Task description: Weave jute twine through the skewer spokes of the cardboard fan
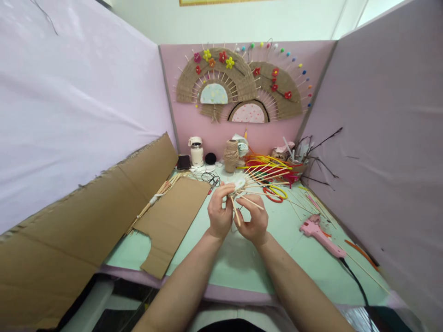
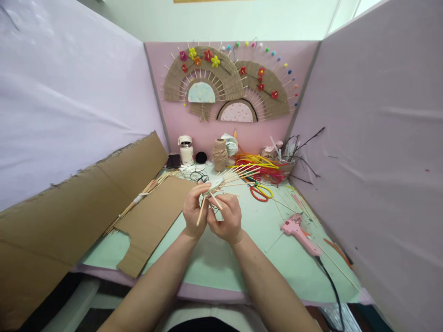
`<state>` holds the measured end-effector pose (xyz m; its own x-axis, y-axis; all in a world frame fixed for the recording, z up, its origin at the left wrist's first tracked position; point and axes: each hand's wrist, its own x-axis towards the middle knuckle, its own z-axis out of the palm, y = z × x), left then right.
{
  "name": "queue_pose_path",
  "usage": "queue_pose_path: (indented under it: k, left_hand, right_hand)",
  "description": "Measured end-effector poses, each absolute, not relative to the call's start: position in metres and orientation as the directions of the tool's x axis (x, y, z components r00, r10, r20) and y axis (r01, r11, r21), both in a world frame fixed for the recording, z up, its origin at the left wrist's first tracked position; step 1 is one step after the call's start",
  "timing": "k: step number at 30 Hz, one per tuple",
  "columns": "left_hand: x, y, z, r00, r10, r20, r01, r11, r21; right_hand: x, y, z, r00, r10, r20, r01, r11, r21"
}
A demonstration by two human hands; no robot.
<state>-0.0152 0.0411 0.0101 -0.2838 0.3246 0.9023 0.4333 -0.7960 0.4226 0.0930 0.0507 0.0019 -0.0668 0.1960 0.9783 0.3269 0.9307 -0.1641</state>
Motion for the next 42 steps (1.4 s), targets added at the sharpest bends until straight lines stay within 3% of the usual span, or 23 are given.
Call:
queue_pose_path:
  k: [16,22,28,32,36,42]
  left_hand:
    - [-0.016,0.04,0.006,-0.206,0.282,0.937,0.501,-0.792,0.349]
    - [-0.016,0.041,0.005,-0.267,0.338,0.903,0.456,-0.781,0.427]
    - [-0.017,0.041,0.003,-0.266,0.348,0.899,0.437,-0.788,0.434]
    - [-0.017,0.044,0.0,-0.347,0.435,0.831,0.358,-0.757,0.546]
    - [-0.016,0.049,-0.001,-0.455,0.559,0.693,0.167,-0.711,0.683]
    - [-0.013,0.052,-0.002,-0.467,0.677,0.569,-0.016,-0.65,0.76]
  right_hand:
    - [0.093,0.048,0.005,-0.055,0.184,0.981,0.343,0.927,-0.155]
    - [0.091,0.049,0.002,-0.003,0.242,0.97,0.239,0.942,-0.234]
    - [0.092,0.049,0.004,-0.093,0.228,0.969,0.318,0.929,-0.188]
    - [0.093,0.047,0.004,-0.028,0.228,0.973,0.324,0.923,-0.207]
    - [0.09,0.051,0.003,0.085,0.325,0.942,0.327,0.884,-0.334]
    - [0.088,0.069,0.001,0.17,0.675,0.718,0.165,0.698,-0.696]
